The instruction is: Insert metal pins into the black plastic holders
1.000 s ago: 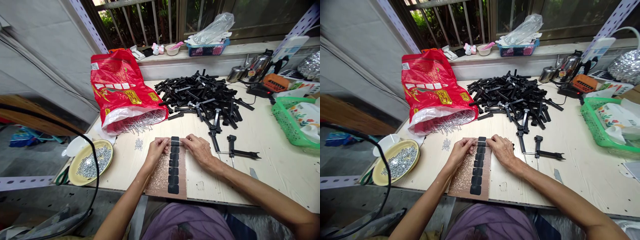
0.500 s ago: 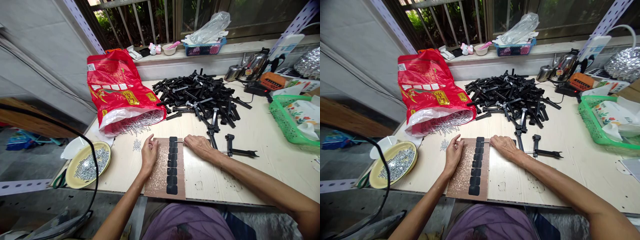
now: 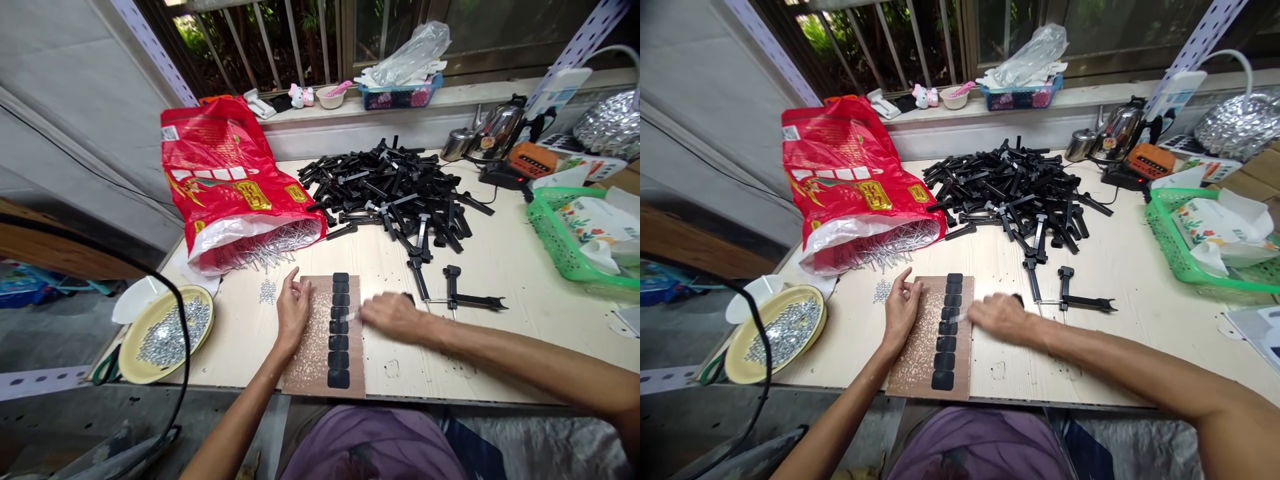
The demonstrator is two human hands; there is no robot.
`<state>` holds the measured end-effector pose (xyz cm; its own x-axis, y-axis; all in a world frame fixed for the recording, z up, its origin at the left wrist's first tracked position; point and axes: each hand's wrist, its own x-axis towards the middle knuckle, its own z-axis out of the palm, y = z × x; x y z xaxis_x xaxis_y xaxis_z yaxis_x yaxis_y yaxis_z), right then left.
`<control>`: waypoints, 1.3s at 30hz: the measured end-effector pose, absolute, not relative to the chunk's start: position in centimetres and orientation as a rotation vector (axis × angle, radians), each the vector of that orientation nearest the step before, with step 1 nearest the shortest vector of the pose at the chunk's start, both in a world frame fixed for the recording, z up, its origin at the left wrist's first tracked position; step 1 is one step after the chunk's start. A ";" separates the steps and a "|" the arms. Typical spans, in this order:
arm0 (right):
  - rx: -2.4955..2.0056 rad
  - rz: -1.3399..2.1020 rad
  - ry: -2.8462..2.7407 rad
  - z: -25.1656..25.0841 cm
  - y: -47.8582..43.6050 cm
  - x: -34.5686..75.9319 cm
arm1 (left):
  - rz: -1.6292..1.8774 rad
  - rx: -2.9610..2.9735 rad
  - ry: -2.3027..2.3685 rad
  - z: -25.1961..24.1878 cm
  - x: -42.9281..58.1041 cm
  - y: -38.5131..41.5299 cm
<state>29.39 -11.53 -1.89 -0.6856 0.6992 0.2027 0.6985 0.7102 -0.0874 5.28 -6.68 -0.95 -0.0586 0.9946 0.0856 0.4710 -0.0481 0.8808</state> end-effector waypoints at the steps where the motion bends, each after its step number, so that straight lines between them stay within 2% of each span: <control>1: -1.013 0.028 -2.741 -1.9 -11.6 29.3 | 1.045 1.586 1.591 -0.9 5.3 -6.7; 2: -0.977 0.040 -2.759 -1.8 -11.6 29.2 | 1.046 1.592 1.594 -0.9 5.3 -6.7; 6: -1.331 -0.023 -2.645 -1.2 -10.4 29.4 | 1.060 1.598 1.593 -0.9 5.3 -6.7; 9: -1.079 -0.033 -2.773 -0.9 -9.9 29.8 | 1.051 1.598 1.591 -1.0 5.3 -6.7; 13: -1.250 -0.043 -2.663 -1.0 -10.9 29.6 | 1.045 1.624 1.609 -1.0 5.3 -6.7; 16: -0.965 -0.005 -2.771 -1.3 -11.7 29.3 | 1.027 1.642 1.593 -1.1 5.3 -6.7; 18: -0.929 -0.013 -2.799 -1.3 -11.3 29.4 | 1.031 1.642 1.600 -1.1 5.3 -6.7; 23: -1.340 -0.138 -2.653 -1.0 -10.3 29.7 | 1.065 1.613 1.596 -1.1 5.4 -6.8; 27: -0.930 -0.051 -2.800 -1.6 -13.1 28.6 | 1.074 1.597 1.579 -1.2 5.3 -6.7; 28: -0.941 -0.045 -2.810 -1.7 -13.5 28.4 | 1.074 1.607 1.578 -1.2 5.3 -6.7; 33: -1.468 -0.076 -2.748 -1.2 -11.6 28.9 | 1.023 1.828 1.555 -1.3 5.2 -6.8; 39: -1.631 0.187 -2.779 -0.4 -10.9 28.6 | 0.805 2.411 1.272 -1.2 7.0 -8.6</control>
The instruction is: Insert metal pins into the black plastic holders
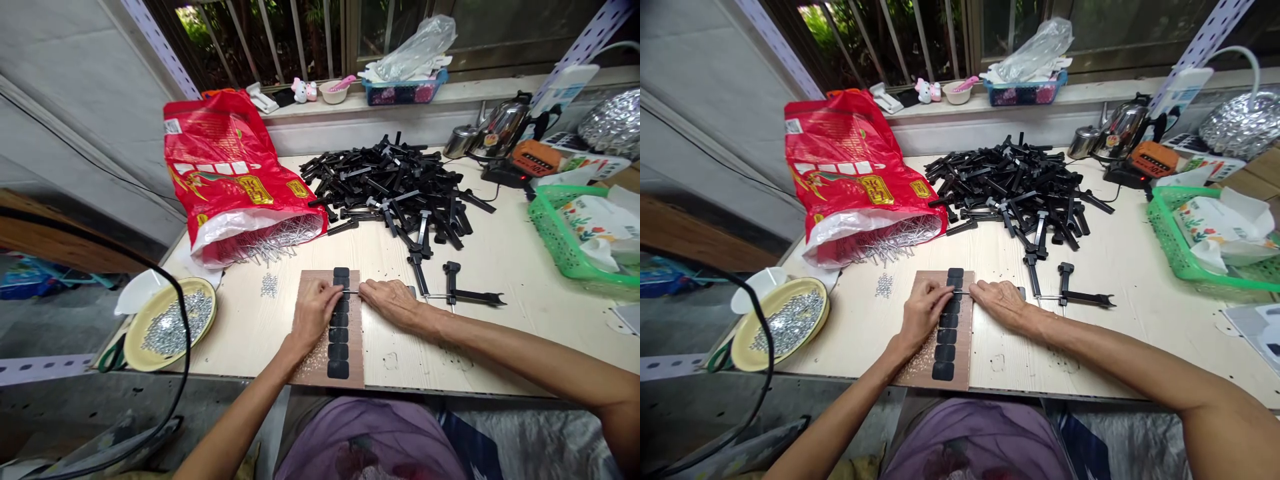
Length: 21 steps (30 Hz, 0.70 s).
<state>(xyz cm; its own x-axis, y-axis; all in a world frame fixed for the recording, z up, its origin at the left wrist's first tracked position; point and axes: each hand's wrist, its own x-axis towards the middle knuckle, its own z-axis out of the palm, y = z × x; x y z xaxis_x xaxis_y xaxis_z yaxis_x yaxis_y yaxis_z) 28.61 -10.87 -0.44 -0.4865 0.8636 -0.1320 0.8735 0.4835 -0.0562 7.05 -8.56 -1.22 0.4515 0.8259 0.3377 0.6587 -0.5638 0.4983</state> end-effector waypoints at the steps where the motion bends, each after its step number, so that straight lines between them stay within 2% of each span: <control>1: 1.565 -0.196 2.603 -0.4 -11.0 28.4 | 0.751 2.496 1.216 -1.2 7.5 -8.7; 9: 1.833 -0.228 2.368 1.1 -11.9 27.8 | 0.497 2.724 1.072 -1.2 8.9 -7.6; 21: 1.714 -0.120 2.371 0.8 -12.8 27.3 | 0.388 2.841 1.011 -1.7 8.6 -7.9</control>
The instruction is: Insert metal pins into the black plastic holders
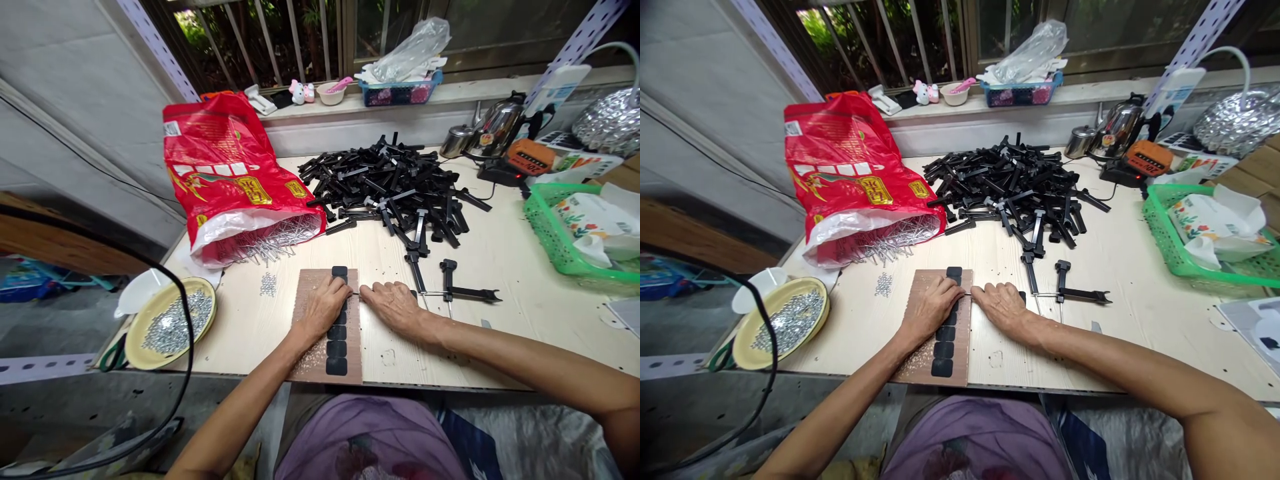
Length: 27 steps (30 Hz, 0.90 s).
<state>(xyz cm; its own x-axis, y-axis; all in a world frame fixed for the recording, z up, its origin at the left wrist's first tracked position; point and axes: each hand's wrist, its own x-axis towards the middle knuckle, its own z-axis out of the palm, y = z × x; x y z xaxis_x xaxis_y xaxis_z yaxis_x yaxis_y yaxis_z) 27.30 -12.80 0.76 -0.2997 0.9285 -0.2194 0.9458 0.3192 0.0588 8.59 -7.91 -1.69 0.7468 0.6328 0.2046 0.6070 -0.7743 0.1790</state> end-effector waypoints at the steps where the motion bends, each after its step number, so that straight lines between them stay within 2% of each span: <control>1: 1.706 -0.118 2.376 0.6 -12.8 27.4 | 0.389 2.843 1.005 -1.8 8.6 -7.9; 6: 1.607 -0.145 2.436 0.4 -11.9 28.1 | 0.598 2.707 1.060 -1.3 8.4 -7.9; 12: 1.424 -0.086 2.535 0.3 -9.8 29.7 | 0.930 2.339 1.419 -0.6 5.6 -7.7; 23: 1.470 -0.063 2.544 0.2 -7.8 29.9 | 0.886 2.233 1.570 -2.1 4.0 -7.3; 27: 1.371 -0.198 2.622 -0.1 -10.1 29.1 | 0.827 2.253 1.605 -2.2 4.0 -7.5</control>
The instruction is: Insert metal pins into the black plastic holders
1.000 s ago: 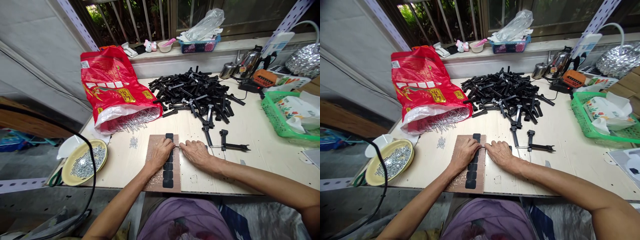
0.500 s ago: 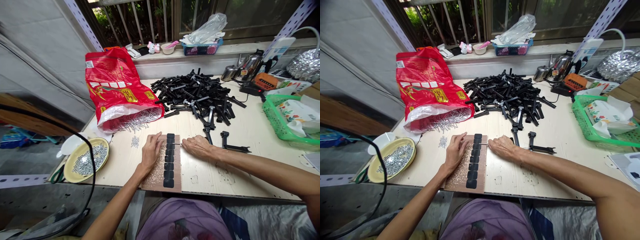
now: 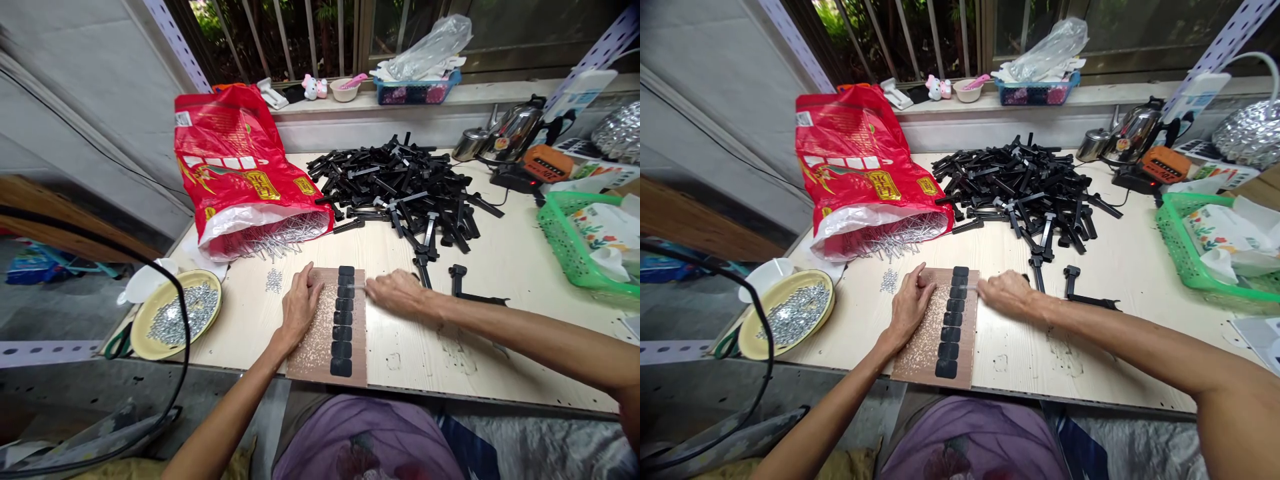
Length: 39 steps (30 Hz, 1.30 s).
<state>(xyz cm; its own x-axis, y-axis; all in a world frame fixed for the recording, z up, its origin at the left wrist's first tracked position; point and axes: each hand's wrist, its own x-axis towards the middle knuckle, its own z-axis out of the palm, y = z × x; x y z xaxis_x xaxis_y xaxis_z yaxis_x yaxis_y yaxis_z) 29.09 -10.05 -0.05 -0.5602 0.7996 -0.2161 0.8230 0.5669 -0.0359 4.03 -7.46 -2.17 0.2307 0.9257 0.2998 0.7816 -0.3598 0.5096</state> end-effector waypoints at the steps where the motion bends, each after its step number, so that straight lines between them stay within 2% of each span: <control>1: 1.279 -0.236 2.683 -0.1 -10.7 28.9 | 0.817 2.263 1.608 -2.2 4.0 -7.5; 4: 1.188 -0.267 2.762 0.0 -11.7 28.7 | 0.799 2.289 1.617 -2.2 4.1 -7.6; 7: 1.431 -0.296 2.598 0.3 -11.9 28.7 | 0.776 2.305 1.637 -2.1 4.2 -7.6; 12: 1.105 -0.310 2.785 0.3 -12.2 28.5 | 0.774 2.333 1.631 -2.1 4.2 -7.6; 17: 1.510 -0.323 2.517 0.6 -10.5 29.4 | 0.778 2.353 1.670 -2.3 4.2 -7.6; 21: 1.175 -0.366 2.687 0.5 -11.4 28.6 | 0.764 2.358 1.678 -2.4 4.3 -7.6; 25: 1.392 -0.346 2.552 0.4 -12.2 27.9 | 0.782 2.362 1.685 -2.3 4.3 -7.7; 30: 1.210 -0.192 2.731 0.3 -12.7 27.7 | 0.770 2.352 1.686 -2.3 4.4 -7.8; 35: 1.419 -0.266 2.584 0.8 -12.2 28.2 | 0.764 2.355 1.692 -2.1 4.5 -7.9; 39: 1.156 -0.188 2.757 0.7 -13.5 28.2 | 0.764 2.365 1.691 -2.1 4.5 -7.9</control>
